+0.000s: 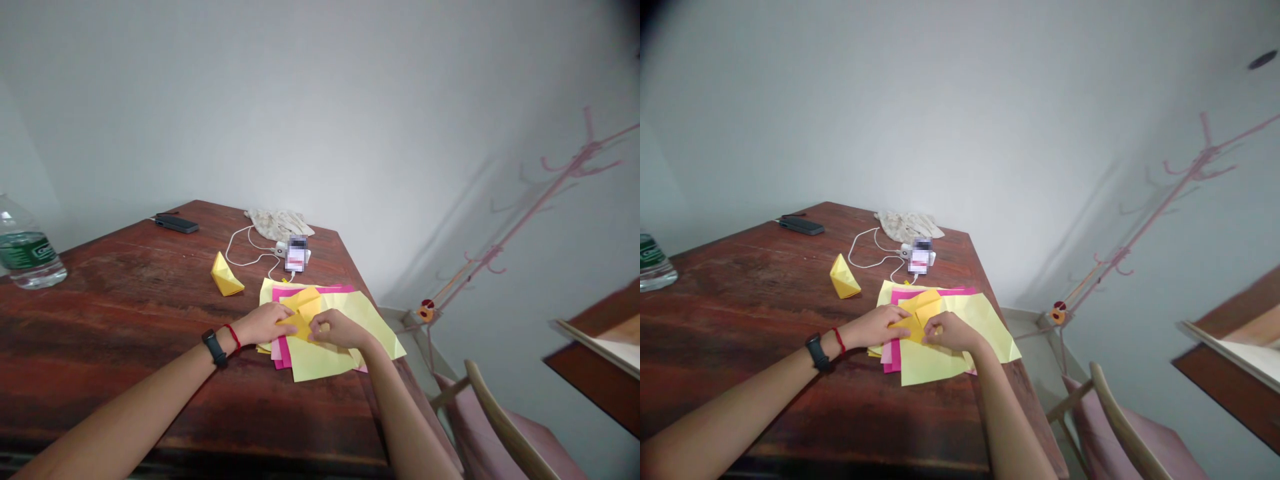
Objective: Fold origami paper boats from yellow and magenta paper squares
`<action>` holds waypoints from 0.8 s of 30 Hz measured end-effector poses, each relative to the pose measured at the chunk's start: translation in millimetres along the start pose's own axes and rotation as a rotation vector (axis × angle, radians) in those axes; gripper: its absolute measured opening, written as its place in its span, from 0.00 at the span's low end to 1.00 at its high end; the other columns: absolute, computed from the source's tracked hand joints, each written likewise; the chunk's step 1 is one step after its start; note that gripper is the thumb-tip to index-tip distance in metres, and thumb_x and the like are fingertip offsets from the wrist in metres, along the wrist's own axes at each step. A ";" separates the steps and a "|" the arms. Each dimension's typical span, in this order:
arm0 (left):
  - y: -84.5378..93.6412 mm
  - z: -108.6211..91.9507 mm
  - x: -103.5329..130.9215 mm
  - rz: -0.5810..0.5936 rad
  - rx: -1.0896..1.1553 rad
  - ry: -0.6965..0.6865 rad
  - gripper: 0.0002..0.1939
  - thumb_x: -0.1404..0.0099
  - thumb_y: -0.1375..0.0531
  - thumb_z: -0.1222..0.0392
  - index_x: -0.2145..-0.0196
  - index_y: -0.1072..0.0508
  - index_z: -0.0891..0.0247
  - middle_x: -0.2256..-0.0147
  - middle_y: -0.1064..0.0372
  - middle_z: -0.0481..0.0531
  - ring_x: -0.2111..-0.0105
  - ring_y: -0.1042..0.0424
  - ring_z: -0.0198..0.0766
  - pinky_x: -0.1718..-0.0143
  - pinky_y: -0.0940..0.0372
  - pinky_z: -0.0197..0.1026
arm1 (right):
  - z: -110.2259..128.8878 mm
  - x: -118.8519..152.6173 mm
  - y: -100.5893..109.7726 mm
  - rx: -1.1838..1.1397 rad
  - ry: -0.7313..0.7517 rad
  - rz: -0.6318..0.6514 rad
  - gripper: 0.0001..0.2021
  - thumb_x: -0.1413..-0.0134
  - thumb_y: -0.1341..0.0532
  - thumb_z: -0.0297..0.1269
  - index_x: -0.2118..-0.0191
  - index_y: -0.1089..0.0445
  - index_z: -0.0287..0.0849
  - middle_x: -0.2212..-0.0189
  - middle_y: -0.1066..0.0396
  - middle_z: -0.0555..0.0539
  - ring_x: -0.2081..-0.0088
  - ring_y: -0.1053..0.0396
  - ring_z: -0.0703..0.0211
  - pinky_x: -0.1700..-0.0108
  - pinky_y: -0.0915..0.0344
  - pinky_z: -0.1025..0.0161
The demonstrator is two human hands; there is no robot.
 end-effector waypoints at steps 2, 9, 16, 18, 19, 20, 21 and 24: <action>1.1 2.0 -1.6 -0.029 -0.049 0.055 0.21 0.31 0.44 0.48 0.75 0.26 0.65 0.65 0.24 0.57 0.63 0.26 0.43 0.59 0.36 0.40 | -1.1 -1.3 2.5 0.002 -0.017 -0.050 0.06 0.48 0.36 0.37 0.68 0.24 0.41 0.68 0.23 0.48 0.65 0.27 0.55 0.62 0.36 0.63; 11.1 10.2 6.9 -0.252 -0.106 0.180 0.19 0.35 0.38 0.54 0.48 0.30 0.62 0.53 0.25 0.57 0.54 0.27 0.46 0.54 0.35 0.43 | -9.9 -6.1 6.0 -0.029 -0.093 -0.215 0.16 0.49 0.34 0.35 0.54 0.32 0.42 0.76 0.29 0.54 0.73 0.30 0.59 0.70 0.40 0.66; 5.5 -7.3 4.3 -0.217 -0.290 0.018 0.09 0.35 0.37 0.62 0.56 0.23 0.60 0.51 0.26 0.54 0.49 0.30 0.45 0.48 0.37 0.46 | -2.2 -7.7 1.3 0.079 -0.049 -0.224 0.05 0.51 0.37 0.29 0.66 0.27 0.41 0.71 0.26 0.49 0.70 0.30 0.60 0.67 0.39 0.66; 2.2 -16.4 3.7 -0.202 -0.332 -0.023 0.07 0.32 0.40 0.64 0.62 0.21 0.59 0.53 0.25 0.53 0.50 0.30 0.44 0.49 0.37 0.47 | 1.3 -7.6 -0.9 0.080 -0.035 -0.206 0.05 0.50 0.40 0.27 0.70 0.26 0.41 0.71 0.25 0.48 0.70 0.30 0.60 0.67 0.39 0.67; 1.6 -20.6 4.0 -0.206 -0.356 -0.035 0.08 0.32 0.41 0.65 0.64 0.20 0.59 0.53 0.25 0.52 0.50 0.30 0.45 0.48 0.38 0.48 | 2.2 -7.6 -1.4 0.079 -0.034 -0.203 0.06 0.51 0.41 0.26 0.71 0.26 0.40 0.72 0.25 0.48 0.70 0.30 0.60 0.67 0.39 0.67; 1.7 -24.5 4.6 -0.217 -0.384 -0.044 0.09 0.32 0.41 0.65 0.66 0.20 0.59 0.52 0.25 0.52 0.49 0.31 0.46 0.47 0.39 0.50 | 2.6 -7.5 -1.6 0.076 -0.037 -0.202 0.07 0.51 0.41 0.26 0.72 0.26 0.40 0.72 0.24 0.48 0.70 0.30 0.61 0.67 0.39 0.67; 2.2 -28.1 5.4 -0.233 -0.414 -0.050 0.10 0.32 0.41 0.65 0.67 0.20 0.59 0.52 0.25 0.52 0.49 0.32 0.47 0.46 0.40 0.53 | 2.6 -7.5 -1.4 0.073 -0.042 -0.203 0.07 0.51 0.42 0.25 0.72 0.26 0.40 0.72 0.24 0.48 0.70 0.30 0.61 0.68 0.39 0.68; 1.9 -37.6 7.2 -0.250 -0.479 -0.094 0.10 0.32 0.41 0.64 0.69 0.20 0.60 0.50 0.27 0.54 0.47 0.34 0.49 0.44 0.42 0.56 | 2.2 -7.5 -1.1 0.066 -0.052 -0.199 0.07 0.52 0.41 0.25 0.72 0.26 0.40 0.72 0.24 0.48 0.71 0.30 0.61 0.68 0.39 0.68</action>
Point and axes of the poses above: each hand's wrist, its own x-axis away from the middle knuckle, its own y-axis out of the back of the hand, z = x × y, the point moved 9 cm from there along -x, towards the middle knuckle
